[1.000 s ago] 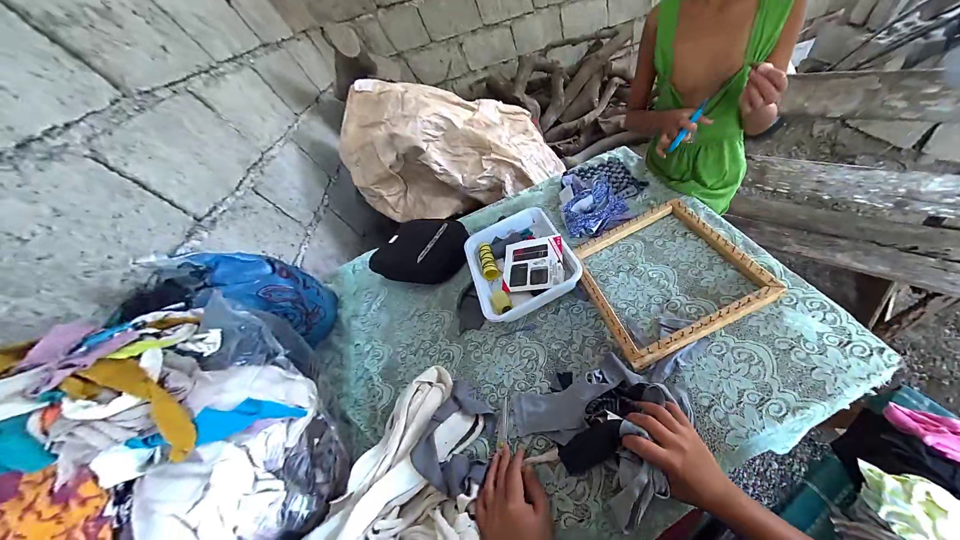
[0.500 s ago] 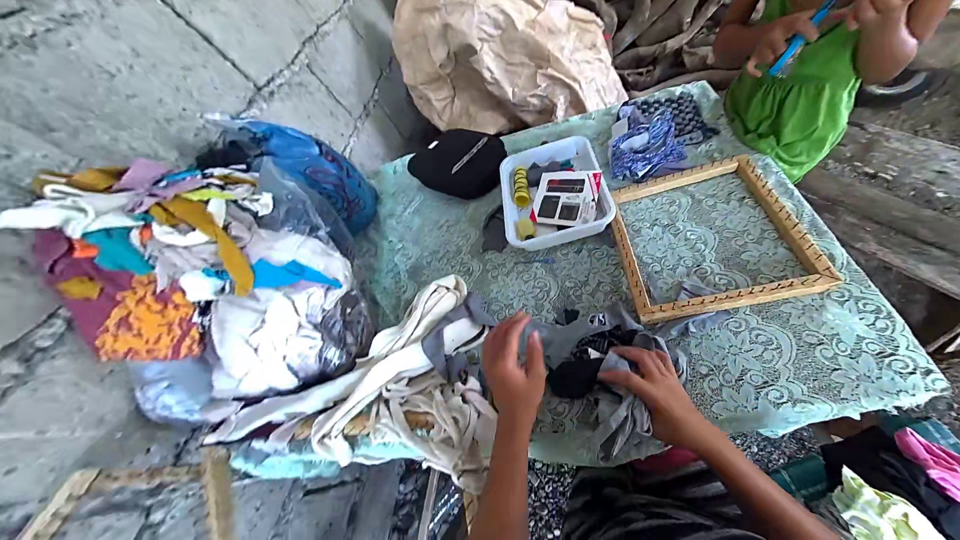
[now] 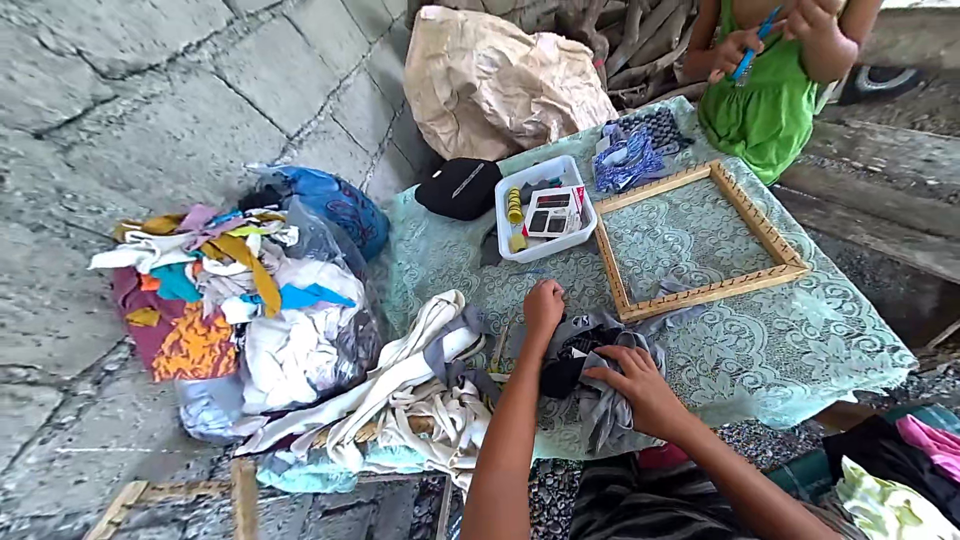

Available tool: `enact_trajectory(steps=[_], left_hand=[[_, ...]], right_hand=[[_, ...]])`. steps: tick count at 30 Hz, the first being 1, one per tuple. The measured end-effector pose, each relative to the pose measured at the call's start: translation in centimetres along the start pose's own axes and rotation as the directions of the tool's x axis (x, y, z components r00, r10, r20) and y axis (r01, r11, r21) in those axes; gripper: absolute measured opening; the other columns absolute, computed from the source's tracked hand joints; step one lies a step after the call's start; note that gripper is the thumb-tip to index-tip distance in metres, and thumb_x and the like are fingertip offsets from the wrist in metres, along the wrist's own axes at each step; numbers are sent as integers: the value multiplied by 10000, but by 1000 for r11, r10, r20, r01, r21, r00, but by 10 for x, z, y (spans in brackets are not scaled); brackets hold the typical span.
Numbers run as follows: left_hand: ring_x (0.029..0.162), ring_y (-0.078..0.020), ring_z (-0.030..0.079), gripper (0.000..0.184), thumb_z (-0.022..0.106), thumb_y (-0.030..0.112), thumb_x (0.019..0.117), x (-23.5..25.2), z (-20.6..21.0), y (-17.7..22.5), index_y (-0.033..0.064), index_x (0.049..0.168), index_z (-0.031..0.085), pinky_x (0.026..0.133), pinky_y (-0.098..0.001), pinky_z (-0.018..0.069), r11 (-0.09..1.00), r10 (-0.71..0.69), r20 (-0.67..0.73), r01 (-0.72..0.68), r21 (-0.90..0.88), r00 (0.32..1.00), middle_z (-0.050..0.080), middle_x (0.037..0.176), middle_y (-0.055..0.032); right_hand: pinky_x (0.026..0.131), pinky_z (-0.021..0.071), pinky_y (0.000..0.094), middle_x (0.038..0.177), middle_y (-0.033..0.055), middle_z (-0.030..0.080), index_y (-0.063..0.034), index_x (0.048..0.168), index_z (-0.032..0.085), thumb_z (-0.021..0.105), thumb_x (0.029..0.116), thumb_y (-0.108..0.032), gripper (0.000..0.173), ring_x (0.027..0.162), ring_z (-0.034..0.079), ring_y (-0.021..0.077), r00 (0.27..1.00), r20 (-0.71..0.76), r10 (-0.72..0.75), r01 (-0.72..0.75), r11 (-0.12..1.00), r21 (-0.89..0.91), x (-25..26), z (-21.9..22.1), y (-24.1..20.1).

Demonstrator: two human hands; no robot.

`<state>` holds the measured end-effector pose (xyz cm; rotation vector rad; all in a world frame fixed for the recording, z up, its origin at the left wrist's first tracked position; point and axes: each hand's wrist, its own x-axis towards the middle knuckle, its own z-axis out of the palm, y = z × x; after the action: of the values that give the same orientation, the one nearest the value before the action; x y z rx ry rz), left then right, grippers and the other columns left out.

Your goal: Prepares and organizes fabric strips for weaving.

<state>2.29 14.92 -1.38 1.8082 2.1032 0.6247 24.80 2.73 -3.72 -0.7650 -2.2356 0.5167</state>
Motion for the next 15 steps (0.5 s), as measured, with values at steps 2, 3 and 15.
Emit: enact_trajectory(steps=[2,3,15], left_hand=[[1059,-398,671,220,590,126,1033,3,-4,-13,-49,1116,694,951,-589,510,990,-16,15,18,-141,1000,693,1113,-249],[1036,-377,677,238,578,124,1043,2,-8,-17,-72,1137,675,948,-558,519,971,-21,21,26,-238,1000,692,1100,-256],[1118,-365,670,313,681,206,985,-11,-26,-18,-25,1197,698,997,-551,514,988,-64,165,86,-128,984,694,1183,-228]], right_hand=[[1014,400,730,1427,192,569,-252,1337,648,845,608,-47,783,1309,541,444,998,58,-20,20,1000,1,-2,-3,1],[1039,358,758,1471,216,526,-249,1381,622,870,549,-7,901,1358,489,473,991,134,-26,25,1000,15,-2,-9,0],[1189,26,736,1693,252,91,-268,1604,365,954,660,-200,1114,1560,19,476,794,577,192,-206,978,-42,10,-63,-37]])
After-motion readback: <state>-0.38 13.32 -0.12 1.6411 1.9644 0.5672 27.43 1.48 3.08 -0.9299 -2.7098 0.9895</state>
